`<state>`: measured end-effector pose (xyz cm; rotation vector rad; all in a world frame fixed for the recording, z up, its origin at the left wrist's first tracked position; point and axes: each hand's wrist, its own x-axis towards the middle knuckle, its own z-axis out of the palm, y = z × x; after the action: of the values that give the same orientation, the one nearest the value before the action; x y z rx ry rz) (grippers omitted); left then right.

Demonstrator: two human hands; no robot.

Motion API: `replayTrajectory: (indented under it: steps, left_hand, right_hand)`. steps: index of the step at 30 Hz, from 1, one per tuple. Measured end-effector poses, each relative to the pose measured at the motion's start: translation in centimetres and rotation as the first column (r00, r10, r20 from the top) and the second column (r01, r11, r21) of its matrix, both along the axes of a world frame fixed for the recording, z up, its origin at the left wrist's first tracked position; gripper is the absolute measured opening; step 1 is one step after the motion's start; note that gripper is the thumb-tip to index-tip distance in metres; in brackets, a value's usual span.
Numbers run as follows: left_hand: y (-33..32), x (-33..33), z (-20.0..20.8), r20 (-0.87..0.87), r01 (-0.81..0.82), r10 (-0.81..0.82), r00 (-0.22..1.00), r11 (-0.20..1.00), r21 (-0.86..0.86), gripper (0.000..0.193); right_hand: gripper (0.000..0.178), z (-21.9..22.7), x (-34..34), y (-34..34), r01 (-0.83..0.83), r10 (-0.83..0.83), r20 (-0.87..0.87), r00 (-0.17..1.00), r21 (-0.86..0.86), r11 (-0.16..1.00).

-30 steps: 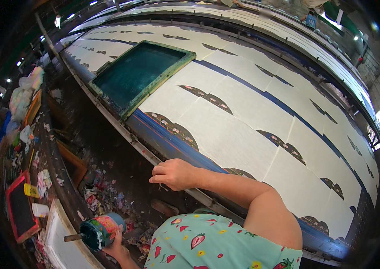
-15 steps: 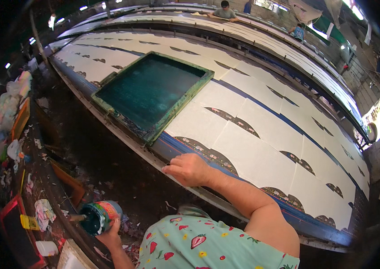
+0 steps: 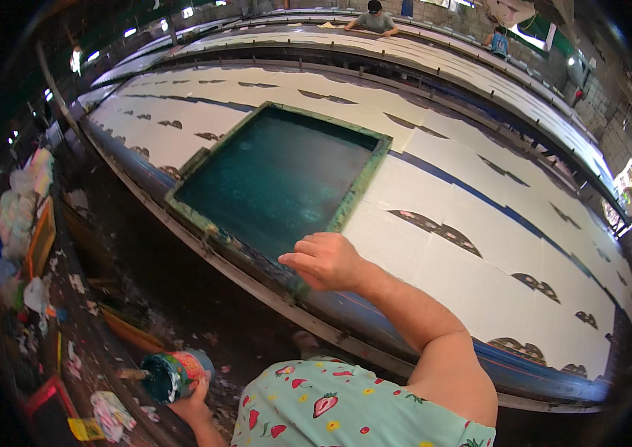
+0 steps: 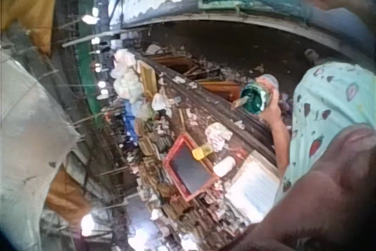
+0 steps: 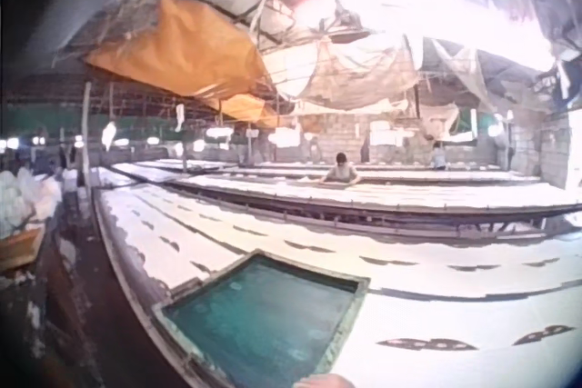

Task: The person mixes green ink in a small container using a stick, then pours the ink onto a screen printing frame and spreads it evenly with a squeegee. The person handles the frame and tools on a cluttered workbench.

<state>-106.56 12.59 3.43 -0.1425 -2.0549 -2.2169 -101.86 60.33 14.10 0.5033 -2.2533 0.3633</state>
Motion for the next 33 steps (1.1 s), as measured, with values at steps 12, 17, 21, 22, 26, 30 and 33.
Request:
replayTrajectory:
  steps: [12,17,21,22,26,30,33]
  left_hand:
    - [3.7,-12.0,2.9,0.053,0.021,-0.022,0.998,1.000,0.006,0.089]
    - [4.1,-16.9,0.3,0.050,0.086,-0.083,0.995,0.995,-0.043,0.092]
    - [3.2,-21.1,-1.0,-0.002,0.254,-0.254,0.967,0.966,0.045,0.091]
    - [3.0,-21.8,-1.0,0.048,0.267,-0.269,0.962,0.963,0.042,0.093]
    - [1.7,-25.0,-0.3,0.124,0.320,-0.316,0.941,0.947,-0.014,0.098]
    - [0.9,-27.1,-0.4,-0.012,0.340,-0.341,0.940,0.939,-0.057,0.091]
    - [0.2,-28.9,-1.3,-0.019,0.365,-0.367,0.930,0.929,-0.066,0.091]
  right_hand:
    - [0.022,0.3,-13.8,0.6,-0.104,0.104,-0.014,0.994,0.048,0.993]
    - [0.025,1.1,-14.4,1.0,0.035,-0.040,0.066,0.997,0.068,0.997]
    - [0.030,2.3,-13.6,-0.6,0.147,-0.152,0.048,0.987,0.090,0.985]
    - [0.031,2.5,-13.6,-0.9,0.166,-0.172,0.050,0.984,0.097,0.981]
    - [0.031,3.3,-13.7,-2.8,0.242,-0.247,0.034,0.968,0.100,0.965]
    - [0.029,3.1,-13.9,-5.2,0.283,-0.287,0.042,0.957,0.078,0.956]
    - [0.029,2.6,-13.7,-6.6,0.310,-0.314,0.065,0.947,0.072,0.948]
